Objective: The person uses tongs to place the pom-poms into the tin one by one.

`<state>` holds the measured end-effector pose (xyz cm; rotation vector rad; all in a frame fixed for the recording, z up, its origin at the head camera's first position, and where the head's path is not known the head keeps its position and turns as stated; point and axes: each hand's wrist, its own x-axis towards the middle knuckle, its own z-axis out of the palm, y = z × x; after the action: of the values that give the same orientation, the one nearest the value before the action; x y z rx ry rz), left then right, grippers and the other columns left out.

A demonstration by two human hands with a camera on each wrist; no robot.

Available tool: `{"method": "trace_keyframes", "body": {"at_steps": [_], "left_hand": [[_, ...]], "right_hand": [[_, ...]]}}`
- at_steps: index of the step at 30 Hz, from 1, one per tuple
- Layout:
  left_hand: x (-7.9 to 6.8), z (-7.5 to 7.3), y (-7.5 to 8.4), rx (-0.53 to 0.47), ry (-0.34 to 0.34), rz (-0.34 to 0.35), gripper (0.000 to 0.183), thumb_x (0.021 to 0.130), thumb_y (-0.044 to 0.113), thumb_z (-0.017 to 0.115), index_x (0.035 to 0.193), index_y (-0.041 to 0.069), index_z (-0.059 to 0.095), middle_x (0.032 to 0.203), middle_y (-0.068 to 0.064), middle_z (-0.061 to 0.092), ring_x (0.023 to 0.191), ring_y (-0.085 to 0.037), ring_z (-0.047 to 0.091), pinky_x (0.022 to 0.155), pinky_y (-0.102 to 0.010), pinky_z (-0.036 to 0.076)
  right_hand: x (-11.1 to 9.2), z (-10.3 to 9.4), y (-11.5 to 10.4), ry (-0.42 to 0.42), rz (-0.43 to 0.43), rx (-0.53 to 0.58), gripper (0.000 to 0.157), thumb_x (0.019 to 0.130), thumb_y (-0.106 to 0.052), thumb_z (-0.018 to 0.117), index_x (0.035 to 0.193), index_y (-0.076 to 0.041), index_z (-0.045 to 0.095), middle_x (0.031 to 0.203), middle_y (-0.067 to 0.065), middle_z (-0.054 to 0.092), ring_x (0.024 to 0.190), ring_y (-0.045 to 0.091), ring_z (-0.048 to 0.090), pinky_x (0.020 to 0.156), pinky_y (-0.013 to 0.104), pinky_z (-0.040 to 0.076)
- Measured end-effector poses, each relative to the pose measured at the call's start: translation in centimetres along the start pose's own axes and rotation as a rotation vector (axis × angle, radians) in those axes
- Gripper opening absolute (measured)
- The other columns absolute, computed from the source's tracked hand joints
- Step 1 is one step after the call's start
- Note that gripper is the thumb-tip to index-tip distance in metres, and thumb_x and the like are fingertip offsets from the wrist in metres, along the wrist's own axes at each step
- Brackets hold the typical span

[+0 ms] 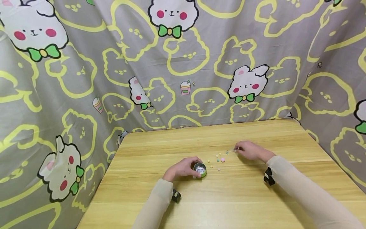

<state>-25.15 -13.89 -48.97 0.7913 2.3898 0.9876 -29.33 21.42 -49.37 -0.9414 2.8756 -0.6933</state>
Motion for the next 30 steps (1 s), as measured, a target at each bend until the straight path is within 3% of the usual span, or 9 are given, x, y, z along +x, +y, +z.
{"method": "trace_keyframes", "body": {"at_steps": [30], "left_hand": [[0.17,-0.05,-0.31,0.023,-0.005,0.004,0.046,0.076,0.024,0.081,0.115,0.019,0.058,0.101,0.008,0.06,0.093,-0.007,0.055,0.085,-0.024,0.043]], "right_hand": [[-0.05,0.74,0.17,0.002,-0.008,-0.041,0.008,0.092,-0.011,0.058,0.095,-0.012,0.065,0.089,-0.001,0.058,0.079,0.015,0.055,0.07,0.039,0.046]]}}
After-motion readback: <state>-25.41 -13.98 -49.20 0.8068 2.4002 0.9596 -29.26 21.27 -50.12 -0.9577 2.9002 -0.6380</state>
